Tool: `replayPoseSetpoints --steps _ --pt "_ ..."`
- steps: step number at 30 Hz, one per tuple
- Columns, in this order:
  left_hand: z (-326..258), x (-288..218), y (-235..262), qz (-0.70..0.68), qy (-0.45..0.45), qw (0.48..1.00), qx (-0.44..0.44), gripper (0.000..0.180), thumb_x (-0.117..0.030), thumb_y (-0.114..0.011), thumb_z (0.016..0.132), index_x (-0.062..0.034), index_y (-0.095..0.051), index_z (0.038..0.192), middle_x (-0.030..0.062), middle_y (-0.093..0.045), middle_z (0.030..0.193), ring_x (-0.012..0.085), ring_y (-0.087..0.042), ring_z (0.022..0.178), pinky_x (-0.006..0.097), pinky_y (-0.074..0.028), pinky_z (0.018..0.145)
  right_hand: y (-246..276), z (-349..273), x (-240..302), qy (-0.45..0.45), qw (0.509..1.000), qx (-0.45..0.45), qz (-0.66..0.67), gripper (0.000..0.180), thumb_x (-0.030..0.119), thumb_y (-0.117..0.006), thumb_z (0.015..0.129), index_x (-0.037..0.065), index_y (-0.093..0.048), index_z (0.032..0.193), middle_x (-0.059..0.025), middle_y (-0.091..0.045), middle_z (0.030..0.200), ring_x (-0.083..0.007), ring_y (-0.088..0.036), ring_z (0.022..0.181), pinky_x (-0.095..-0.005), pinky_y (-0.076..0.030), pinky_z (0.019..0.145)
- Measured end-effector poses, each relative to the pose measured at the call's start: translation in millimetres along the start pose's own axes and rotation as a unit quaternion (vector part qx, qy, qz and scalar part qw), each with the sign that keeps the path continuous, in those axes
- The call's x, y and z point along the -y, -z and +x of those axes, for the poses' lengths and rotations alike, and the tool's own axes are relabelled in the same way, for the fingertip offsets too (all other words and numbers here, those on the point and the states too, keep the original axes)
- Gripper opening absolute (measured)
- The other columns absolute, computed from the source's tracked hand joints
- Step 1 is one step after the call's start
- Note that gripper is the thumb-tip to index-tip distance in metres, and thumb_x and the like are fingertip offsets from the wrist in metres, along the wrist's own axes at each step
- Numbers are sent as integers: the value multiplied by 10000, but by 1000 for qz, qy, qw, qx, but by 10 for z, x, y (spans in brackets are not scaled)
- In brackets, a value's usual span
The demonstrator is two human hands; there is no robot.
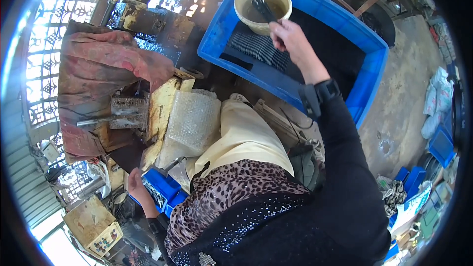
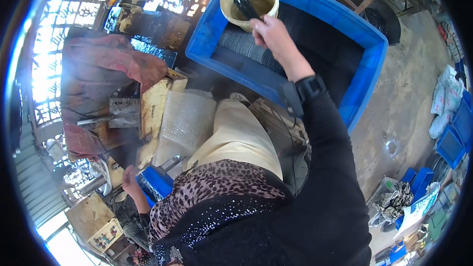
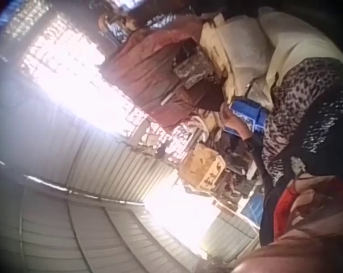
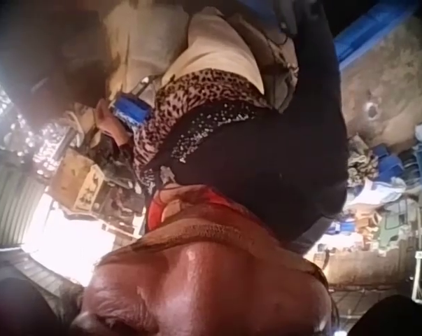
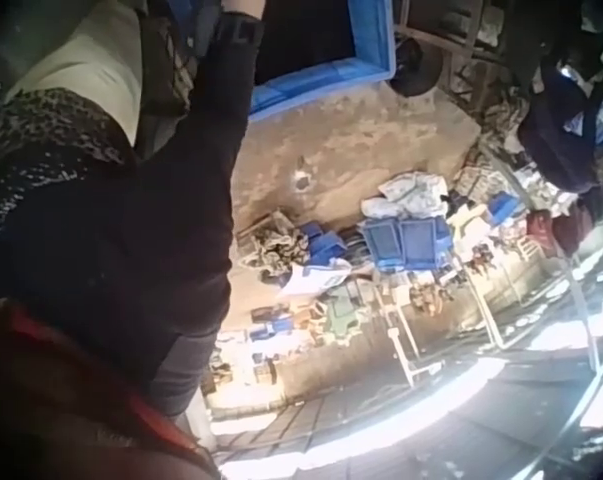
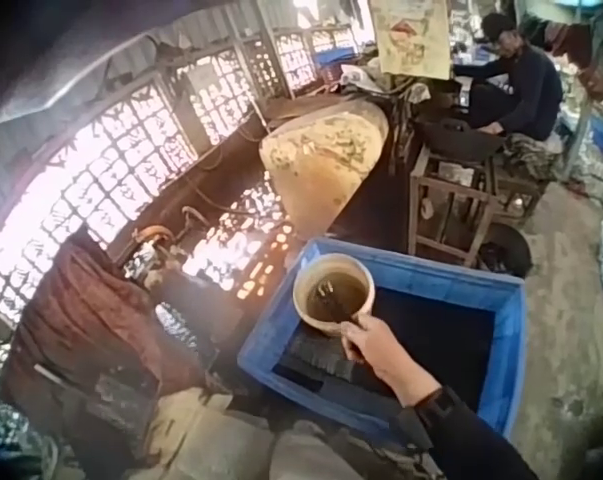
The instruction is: The person picks up metal pieces from a blue bin, holds them against a grinding machine, and then places the finished pieces into a separate blue bin.
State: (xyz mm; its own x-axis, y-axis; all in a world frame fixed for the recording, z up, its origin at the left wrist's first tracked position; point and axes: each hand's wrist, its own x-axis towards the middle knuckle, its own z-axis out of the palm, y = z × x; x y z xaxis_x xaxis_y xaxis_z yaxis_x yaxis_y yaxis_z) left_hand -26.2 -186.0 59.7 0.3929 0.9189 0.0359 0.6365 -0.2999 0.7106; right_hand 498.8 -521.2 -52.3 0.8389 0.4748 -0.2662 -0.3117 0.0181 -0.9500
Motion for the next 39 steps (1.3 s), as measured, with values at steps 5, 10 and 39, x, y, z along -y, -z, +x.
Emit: replayPoseSetpoints --steps 5,10,39 --pt "227 -478 -321 -120 15 992 22 168 -21 -547 949 38 -636 1079 109 -655 1090 172 -619 1026 293 -473 945 -188 -194 -201 -51 992 13 118 181 239 -566 956 82 -535 871 25 -524 692 -42 -484 537 -189 -362 466" --pt "444 -1136 -787 -58 -94 985 136 190 -40 -559 957 34 -632 1116 92 -653 1105 153 -627 1005 272 -475 918 -312 -267 -180 -55 988 19 145 166 235 -565 963 82 -523 917 26 -524 711 -39 -487 546 -180 -367 477" --pt "254 -893 -621 -80 -6 983 166 195 -62 -567 959 39 -622 1117 101 -673 1063 165 -644 948 275 -487 896 -626 873 -1314 90 753 225 -612 202 194 -596 827 70 -699 948 -156 -700 921 -338 -678 870 -430 -543 726"
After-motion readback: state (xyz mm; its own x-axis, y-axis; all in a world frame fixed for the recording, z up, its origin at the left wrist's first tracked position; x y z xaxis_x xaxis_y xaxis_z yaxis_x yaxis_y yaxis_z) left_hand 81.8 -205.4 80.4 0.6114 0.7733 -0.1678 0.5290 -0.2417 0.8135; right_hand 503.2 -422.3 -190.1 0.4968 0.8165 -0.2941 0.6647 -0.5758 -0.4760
